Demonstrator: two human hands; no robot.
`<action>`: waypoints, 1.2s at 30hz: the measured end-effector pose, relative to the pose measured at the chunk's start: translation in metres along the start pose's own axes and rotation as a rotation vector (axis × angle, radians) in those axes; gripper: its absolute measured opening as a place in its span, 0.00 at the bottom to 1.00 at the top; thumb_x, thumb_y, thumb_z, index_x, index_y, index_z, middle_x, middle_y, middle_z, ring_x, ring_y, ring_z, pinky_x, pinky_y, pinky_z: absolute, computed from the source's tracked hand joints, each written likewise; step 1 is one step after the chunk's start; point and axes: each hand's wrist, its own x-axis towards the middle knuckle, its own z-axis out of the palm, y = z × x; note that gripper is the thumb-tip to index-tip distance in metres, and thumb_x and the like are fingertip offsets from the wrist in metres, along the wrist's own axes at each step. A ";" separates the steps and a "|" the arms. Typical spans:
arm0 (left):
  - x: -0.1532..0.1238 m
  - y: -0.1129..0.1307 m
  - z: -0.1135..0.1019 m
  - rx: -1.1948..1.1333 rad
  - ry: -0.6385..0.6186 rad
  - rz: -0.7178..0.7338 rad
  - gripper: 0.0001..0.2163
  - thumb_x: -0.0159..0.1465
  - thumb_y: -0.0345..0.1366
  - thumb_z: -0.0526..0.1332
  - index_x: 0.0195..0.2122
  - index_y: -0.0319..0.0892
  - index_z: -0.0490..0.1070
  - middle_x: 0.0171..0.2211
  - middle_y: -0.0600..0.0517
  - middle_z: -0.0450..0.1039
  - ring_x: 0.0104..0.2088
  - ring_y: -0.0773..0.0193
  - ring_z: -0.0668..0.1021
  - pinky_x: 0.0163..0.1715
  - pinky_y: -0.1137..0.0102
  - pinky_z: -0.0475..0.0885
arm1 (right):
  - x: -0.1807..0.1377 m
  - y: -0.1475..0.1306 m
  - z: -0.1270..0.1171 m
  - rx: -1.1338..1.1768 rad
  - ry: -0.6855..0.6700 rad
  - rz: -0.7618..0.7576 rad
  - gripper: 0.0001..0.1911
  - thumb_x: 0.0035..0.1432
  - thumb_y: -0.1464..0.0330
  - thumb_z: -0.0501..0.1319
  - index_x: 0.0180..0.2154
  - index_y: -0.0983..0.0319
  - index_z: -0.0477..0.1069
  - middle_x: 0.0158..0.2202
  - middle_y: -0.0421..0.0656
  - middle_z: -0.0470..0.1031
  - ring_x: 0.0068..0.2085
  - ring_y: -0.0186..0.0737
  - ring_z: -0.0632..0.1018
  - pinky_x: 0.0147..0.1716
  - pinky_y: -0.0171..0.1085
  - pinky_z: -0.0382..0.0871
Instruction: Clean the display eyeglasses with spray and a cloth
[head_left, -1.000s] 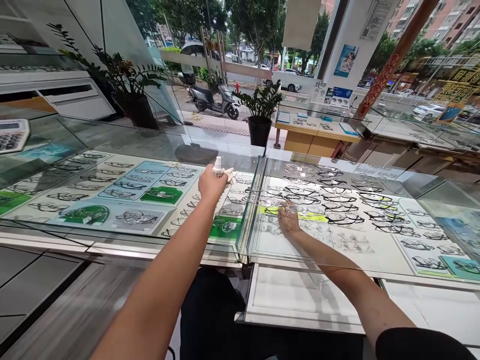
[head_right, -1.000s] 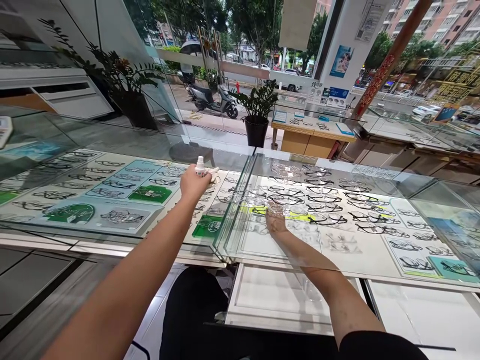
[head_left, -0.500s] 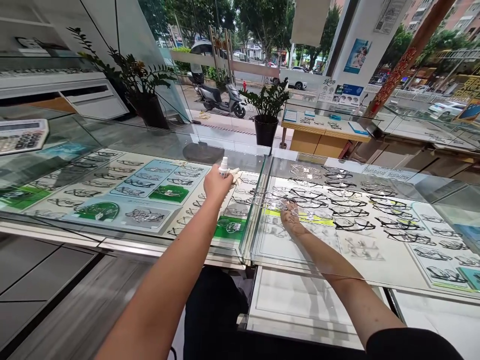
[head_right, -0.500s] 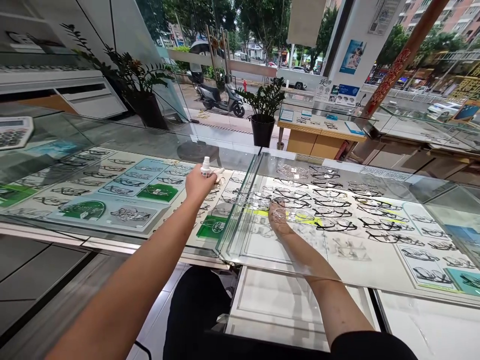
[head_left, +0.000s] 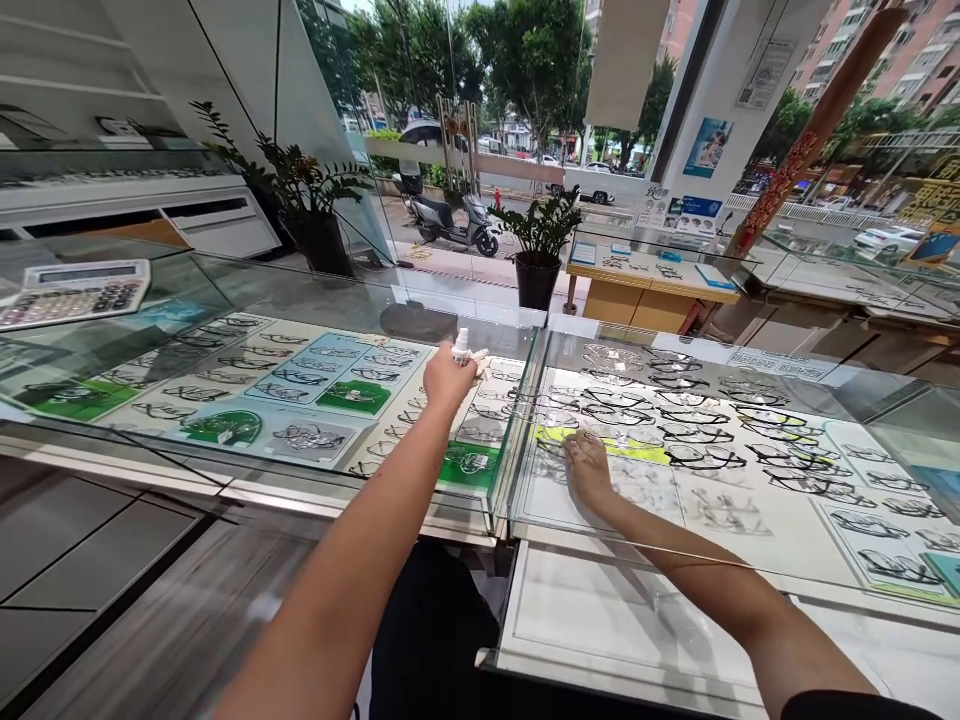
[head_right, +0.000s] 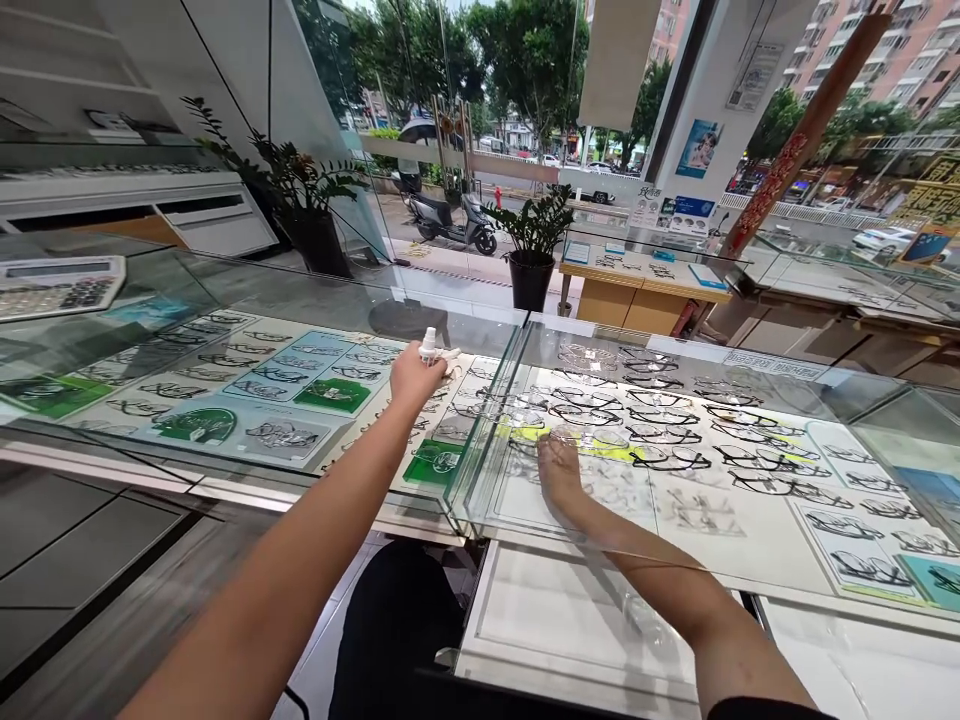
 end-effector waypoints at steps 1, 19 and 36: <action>0.000 0.000 -0.001 0.002 -0.003 0.002 0.09 0.66 0.39 0.66 0.40 0.49 0.65 0.39 0.47 0.80 0.41 0.48 0.81 0.34 0.65 0.66 | -0.010 -0.003 0.004 0.025 0.016 0.034 0.17 0.74 0.62 0.65 0.59 0.60 0.76 0.63 0.50 0.76 0.61 0.51 0.79 0.62 0.57 0.76; -0.014 -0.003 -0.006 -0.022 -0.010 0.029 0.09 0.66 0.38 0.67 0.42 0.48 0.67 0.41 0.47 0.80 0.42 0.48 0.81 0.35 0.66 0.66 | -0.170 -0.045 -0.126 0.599 -0.481 0.081 0.08 0.66 0.72 0.64 0.38 0.58 0.83 0.47 0.46 0.83 0.53 0.50 0.81 0.53 0.44 0.71; -0.017 -0.003 -0.007 -0.033 0.013 0.020 0.07 0.68 0.38 0.65 0.41 0.47 0.66 0.42 0.46 0.81 0.43 0.49 0.81 0.34 0.65 0.66 | 0.074 -0.033 -0.197 -0.028 0.010 -0.007 0.14 0.73 0.71 0.60 0.42 0.62 0.86 0.51 0.52 0.85 0.56 0.53 0.80 0.51 0.43 0.70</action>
